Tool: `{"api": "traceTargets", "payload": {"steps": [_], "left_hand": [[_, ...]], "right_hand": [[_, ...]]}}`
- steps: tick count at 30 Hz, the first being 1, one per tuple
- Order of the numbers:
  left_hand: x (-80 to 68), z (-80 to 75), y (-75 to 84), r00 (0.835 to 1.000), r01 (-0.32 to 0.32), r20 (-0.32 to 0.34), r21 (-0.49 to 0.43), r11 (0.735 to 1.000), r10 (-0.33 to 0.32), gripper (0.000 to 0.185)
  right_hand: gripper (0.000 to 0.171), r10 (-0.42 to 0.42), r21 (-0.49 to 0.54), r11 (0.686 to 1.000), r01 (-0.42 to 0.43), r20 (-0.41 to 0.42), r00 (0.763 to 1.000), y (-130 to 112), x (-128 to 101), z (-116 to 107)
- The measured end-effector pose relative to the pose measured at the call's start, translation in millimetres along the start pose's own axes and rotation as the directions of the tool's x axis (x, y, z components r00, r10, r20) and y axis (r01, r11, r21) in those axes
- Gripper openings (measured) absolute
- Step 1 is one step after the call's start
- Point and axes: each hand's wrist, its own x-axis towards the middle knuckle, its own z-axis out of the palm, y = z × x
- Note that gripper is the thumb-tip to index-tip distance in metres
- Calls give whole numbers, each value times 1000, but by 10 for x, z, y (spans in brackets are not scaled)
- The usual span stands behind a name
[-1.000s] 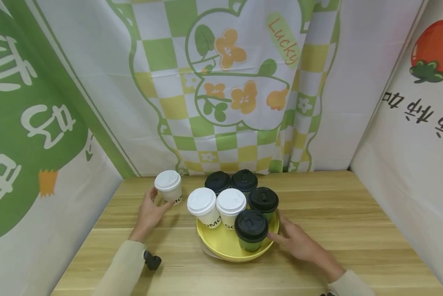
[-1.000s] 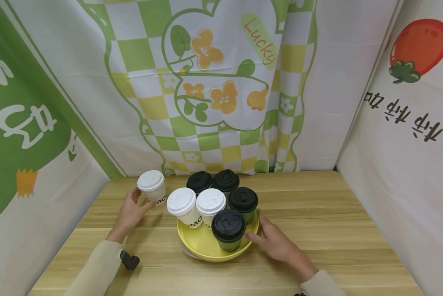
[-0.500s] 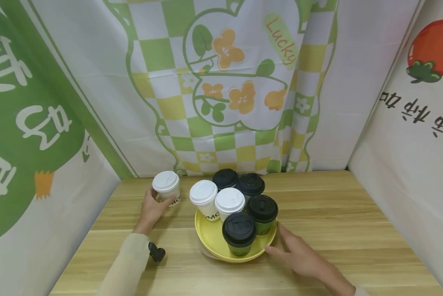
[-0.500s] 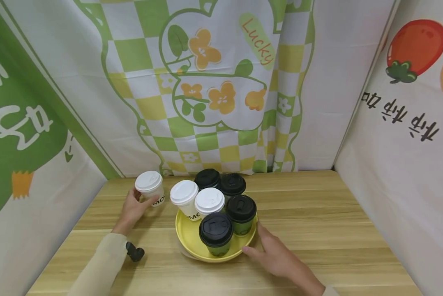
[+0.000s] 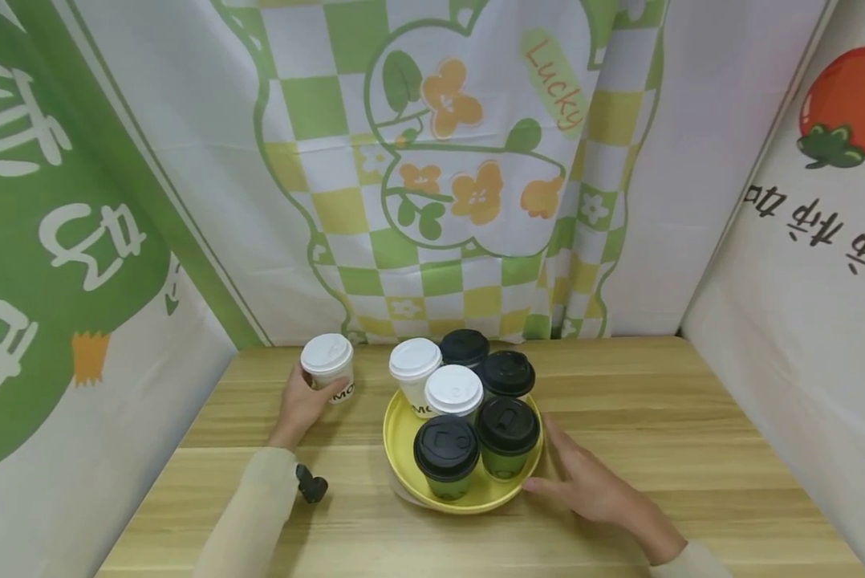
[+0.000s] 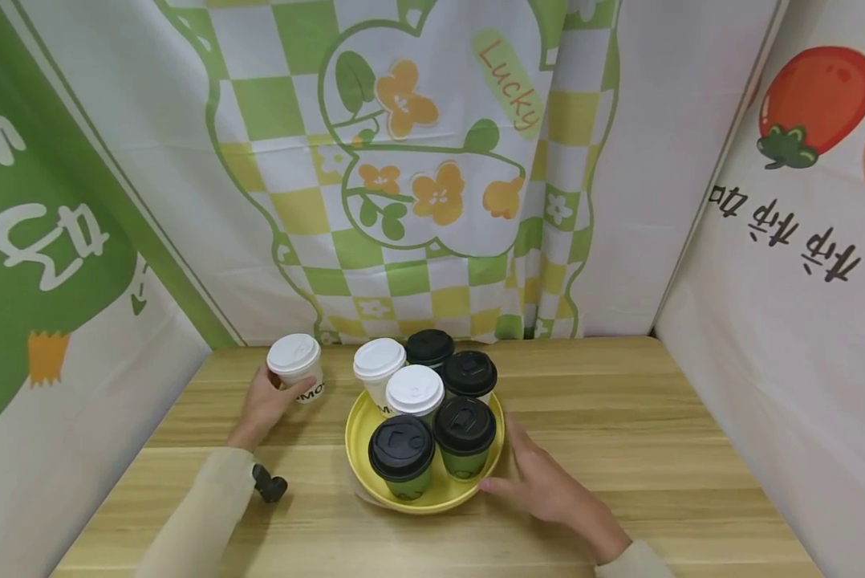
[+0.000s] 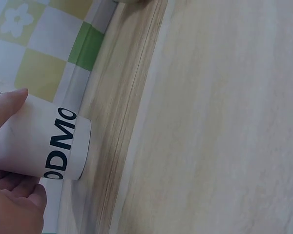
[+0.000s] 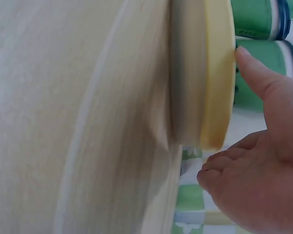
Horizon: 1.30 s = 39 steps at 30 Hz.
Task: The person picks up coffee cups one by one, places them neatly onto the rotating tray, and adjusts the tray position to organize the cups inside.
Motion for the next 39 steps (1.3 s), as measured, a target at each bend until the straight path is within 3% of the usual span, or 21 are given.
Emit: {"api": "traceTargets", "payload": {"steps": [15, 26, 39], "left_hand": [[-138, -69, 6, 998, -44, -43, -19, 999, 44, 96], [-439, -192, 255, 995, -96, 23, -22, 995, 97, 98], [-781, -104, 656, 982, -184, 43, -50, 982, 187, 93]], "right_hand": [[115, -3, 39, 999, 2, 25, 1000, 43, 75, 35], [112, -27, 31, 999, 27, 13, 1000, 31, 81, 47], [112, -22, 37, 999, 21, 16, 1000, 16, 79, 49]]}}
